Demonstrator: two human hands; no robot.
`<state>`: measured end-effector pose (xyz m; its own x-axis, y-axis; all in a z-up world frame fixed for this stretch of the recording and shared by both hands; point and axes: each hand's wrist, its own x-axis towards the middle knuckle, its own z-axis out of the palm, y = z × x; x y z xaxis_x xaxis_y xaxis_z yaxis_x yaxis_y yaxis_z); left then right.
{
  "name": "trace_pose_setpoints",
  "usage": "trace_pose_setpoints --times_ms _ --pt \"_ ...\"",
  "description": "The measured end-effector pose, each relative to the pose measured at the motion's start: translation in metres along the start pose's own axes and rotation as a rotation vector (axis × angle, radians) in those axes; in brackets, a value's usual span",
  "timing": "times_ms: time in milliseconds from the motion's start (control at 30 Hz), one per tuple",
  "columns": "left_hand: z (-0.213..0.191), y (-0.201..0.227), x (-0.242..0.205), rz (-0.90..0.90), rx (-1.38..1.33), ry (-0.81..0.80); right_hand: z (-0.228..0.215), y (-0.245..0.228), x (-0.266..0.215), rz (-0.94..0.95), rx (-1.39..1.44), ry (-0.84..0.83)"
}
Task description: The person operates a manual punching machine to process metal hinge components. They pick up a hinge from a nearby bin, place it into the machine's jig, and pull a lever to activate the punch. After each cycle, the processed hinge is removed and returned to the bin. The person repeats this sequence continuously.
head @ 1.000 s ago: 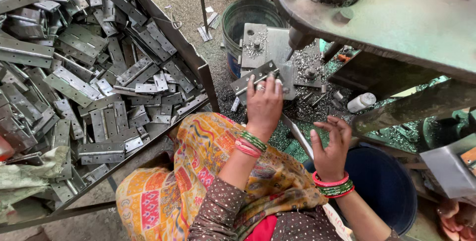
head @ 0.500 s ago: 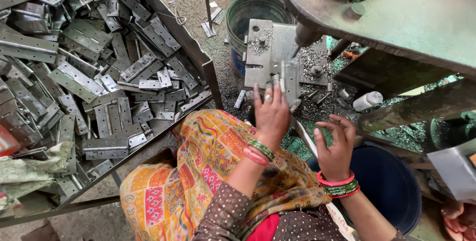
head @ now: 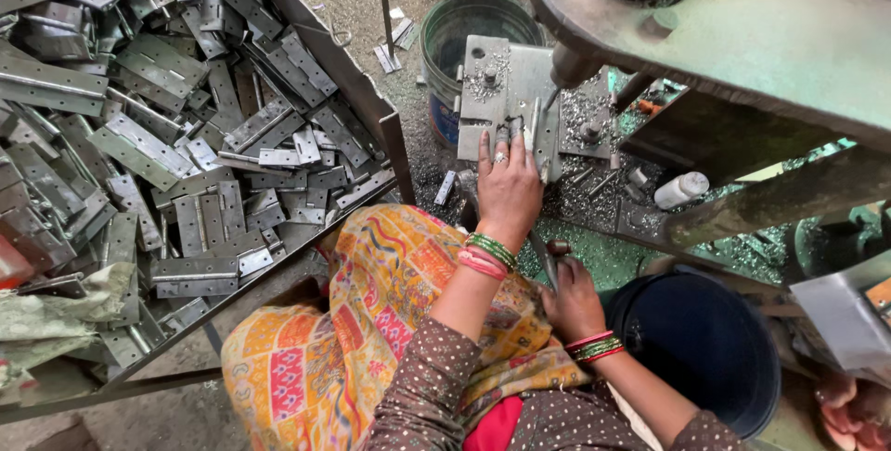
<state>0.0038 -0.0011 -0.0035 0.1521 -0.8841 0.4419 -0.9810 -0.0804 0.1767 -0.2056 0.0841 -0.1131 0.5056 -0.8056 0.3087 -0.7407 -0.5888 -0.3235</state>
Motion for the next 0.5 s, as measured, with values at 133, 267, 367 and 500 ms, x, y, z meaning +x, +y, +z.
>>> trace_pose_setpoints --times_ms 133,267,367,500 --pt "-0.001 0.001 -0.008 0.034 0.065 0.017 -0.008 0.005 0.008 0.372 -0.004 -0.488" --pt "0.009 0.000 -0.004 0.022 0.014 0.023 -0.042 0.010 0.049 0.336 -0.044 -0.573" --pt "0.024 -0.001 0.013 0.015 0.074 0.038 -0.050 0.008 0.054 0.299 -0.068 -0.556" --pt "0.031 0.000 0.027 0.029 0.123 0.024 -0.023 0.006 0.024 0.321 0.036 -0.374"
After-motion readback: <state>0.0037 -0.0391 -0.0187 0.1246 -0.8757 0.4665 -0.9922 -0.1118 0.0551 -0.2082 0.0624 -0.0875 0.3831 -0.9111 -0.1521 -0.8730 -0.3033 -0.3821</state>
